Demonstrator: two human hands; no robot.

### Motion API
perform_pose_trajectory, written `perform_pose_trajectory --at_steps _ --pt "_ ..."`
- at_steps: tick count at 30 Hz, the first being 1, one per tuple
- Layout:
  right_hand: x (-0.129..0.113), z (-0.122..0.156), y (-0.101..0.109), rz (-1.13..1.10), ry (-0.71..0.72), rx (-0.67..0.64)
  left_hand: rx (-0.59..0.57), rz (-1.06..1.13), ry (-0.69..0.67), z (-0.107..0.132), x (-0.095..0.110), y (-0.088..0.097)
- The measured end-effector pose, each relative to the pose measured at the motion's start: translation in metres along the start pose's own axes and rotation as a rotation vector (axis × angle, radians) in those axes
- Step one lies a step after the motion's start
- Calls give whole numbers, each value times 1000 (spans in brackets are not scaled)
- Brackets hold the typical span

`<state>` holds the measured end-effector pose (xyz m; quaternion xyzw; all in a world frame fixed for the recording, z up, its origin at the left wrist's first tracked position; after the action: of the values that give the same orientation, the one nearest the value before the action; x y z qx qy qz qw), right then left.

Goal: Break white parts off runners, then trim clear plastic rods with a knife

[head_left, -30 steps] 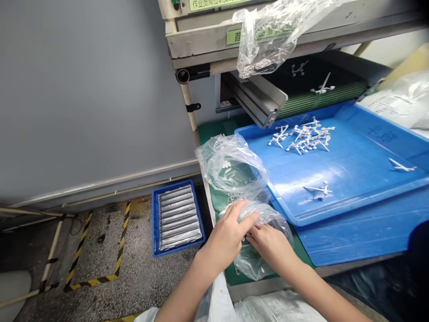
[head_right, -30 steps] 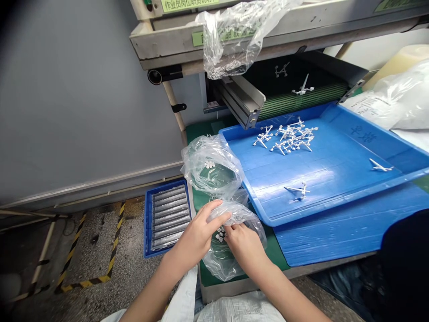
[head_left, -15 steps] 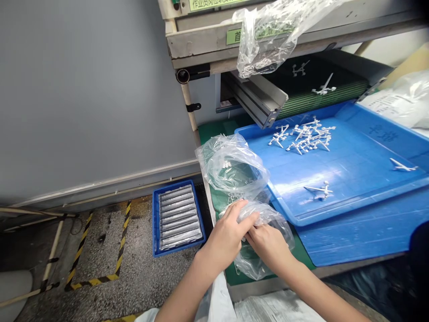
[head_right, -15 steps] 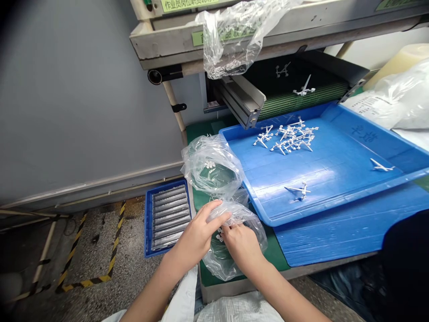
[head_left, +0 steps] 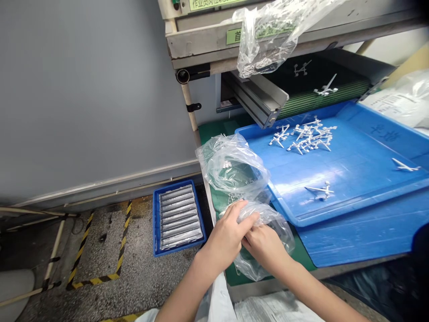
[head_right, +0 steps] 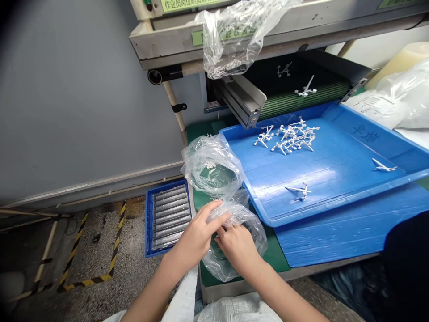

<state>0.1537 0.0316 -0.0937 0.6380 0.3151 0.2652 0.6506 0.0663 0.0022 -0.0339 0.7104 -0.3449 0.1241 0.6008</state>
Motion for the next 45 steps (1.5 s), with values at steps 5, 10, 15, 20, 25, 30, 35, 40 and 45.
perform_pose_trajectory --at_steps 5,10,15,20,25,30,35,40,45 --pt "0 -4 -8 7 21 -45 2 -7 -6 1 0 -1" --pt "4 -8 -3 -3 13 -33 -15 -21 -4 1 -1 -1" --pt "11 -4 6 -40 -33 23 -26 -27 3 1 -2 0" --pt "2 -1 4 -104 -26 18 -15 -24 4 0 -2 1" --pt "7 -2 32 -228 23 -32 -9 -79 4 -5 -12 4" --pt "110 -16 76 -130 -426 76 1 -144 -9 -8 -31 -2" --pt "211 -27 65 40 -818 -37 3 -140 -48 -10 -38 -8" --pt "227 -35 46 -13 -847 -151 -45 11 -61 -12 -22 17" --pt "174 -37 89 -214 -641 -11 302 11 5 -20 0 47"
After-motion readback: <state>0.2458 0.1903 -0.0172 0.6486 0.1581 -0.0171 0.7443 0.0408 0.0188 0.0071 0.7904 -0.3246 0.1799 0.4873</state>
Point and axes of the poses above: each hand's wrist, its own z-axis away from the middle knuckle, its own y-axis out of the back of the hand, x = y × z, the point moved 5 cm from there along -z, towards the middle knuckle, and after that the axes turned 10 degrees about -y, right-handed, at the moved point
